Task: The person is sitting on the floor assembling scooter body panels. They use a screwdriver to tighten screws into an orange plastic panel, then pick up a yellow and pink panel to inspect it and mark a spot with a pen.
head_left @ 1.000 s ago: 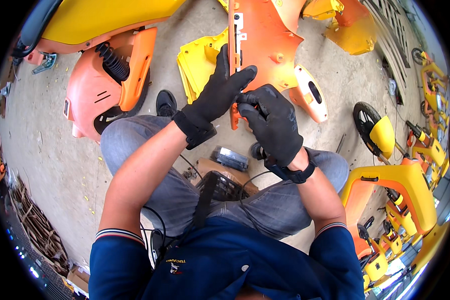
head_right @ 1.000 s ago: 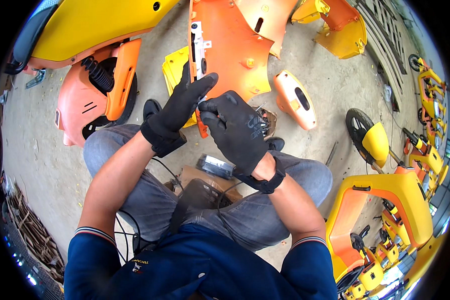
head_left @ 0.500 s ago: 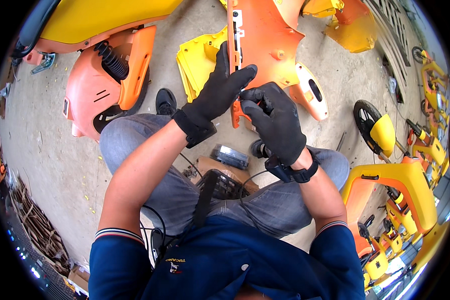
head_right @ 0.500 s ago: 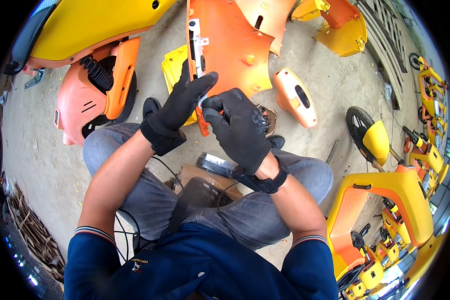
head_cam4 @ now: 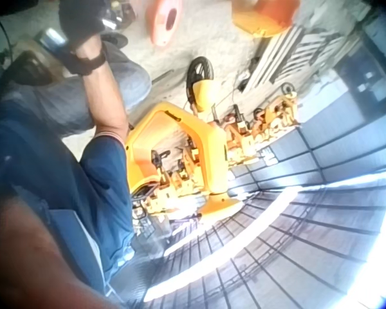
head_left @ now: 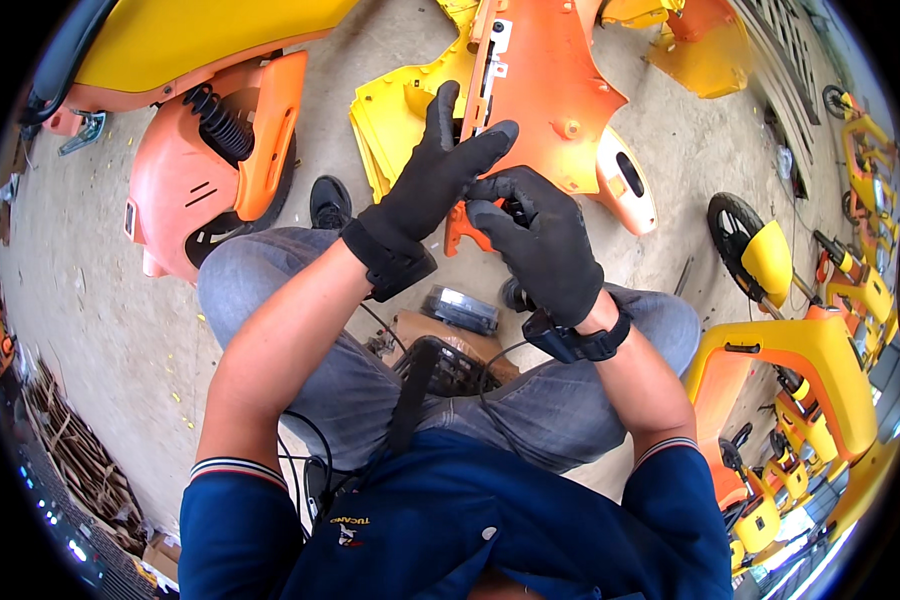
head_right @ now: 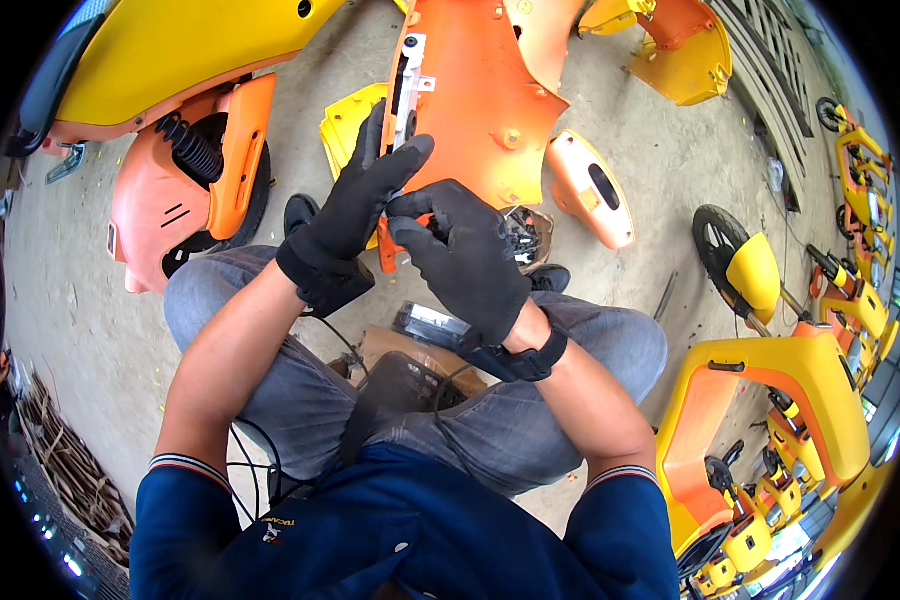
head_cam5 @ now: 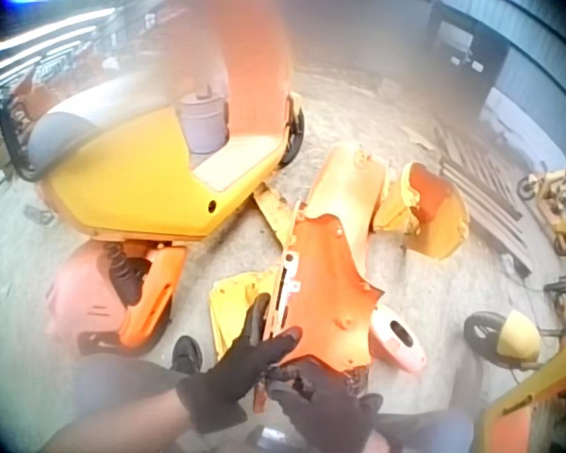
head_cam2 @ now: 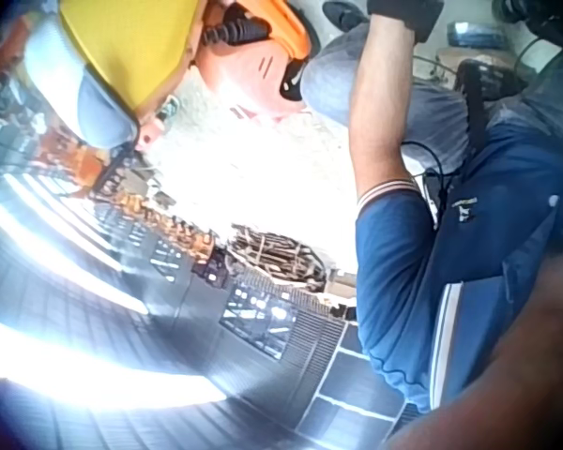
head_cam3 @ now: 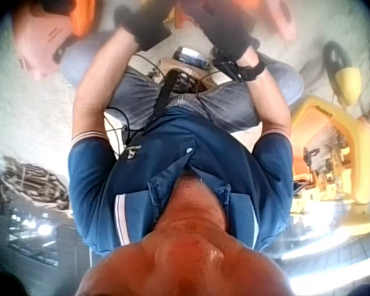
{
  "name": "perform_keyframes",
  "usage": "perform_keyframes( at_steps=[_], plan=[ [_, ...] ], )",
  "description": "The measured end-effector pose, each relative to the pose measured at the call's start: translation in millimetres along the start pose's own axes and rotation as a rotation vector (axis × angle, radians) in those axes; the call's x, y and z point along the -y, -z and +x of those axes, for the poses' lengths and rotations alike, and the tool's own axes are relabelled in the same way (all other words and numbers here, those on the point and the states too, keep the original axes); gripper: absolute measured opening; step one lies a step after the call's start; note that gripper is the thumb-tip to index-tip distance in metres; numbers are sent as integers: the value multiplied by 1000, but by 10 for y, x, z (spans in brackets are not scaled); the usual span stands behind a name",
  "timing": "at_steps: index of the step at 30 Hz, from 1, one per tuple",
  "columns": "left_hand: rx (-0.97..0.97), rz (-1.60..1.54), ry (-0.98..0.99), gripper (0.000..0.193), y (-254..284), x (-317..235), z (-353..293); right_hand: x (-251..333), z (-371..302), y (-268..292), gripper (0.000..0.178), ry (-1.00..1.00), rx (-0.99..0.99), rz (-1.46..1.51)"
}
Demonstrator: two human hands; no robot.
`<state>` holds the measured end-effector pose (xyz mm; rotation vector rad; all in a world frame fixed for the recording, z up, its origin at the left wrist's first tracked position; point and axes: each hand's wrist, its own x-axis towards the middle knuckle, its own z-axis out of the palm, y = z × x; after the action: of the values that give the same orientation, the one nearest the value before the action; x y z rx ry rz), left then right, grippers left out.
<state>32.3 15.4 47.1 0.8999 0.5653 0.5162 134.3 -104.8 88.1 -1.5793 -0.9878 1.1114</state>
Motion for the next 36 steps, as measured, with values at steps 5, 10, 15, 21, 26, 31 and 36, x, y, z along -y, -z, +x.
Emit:
perform_keyframes(
  at_steps=[5,10,15,21,26,31,36],
  plan=[
    [30,99,-29,96,22,-33,54,8,8,44,19,19,-13,-15],
    [24,112,-35,85,31,11,66,-35,30,68,18,146,-31,-131],
    [34,200,-94,78,-13,-41,47,29,-9,68,16,-49,-14,-43],
    [35,197,-114,74,-7,-38,54,64,-39,100,17,-5,-39,-43],
    [32,217,-116,72,3,-38,53,60,-19,89,10,14,-47,-63],
    [33,196,-132,72,-34,-65,38,-23,3,63,9,123,-67,-156],
    [35,273,-99,82,-1,-41,43,-22,-7,85,13,64,-52,-237]
  ],
)
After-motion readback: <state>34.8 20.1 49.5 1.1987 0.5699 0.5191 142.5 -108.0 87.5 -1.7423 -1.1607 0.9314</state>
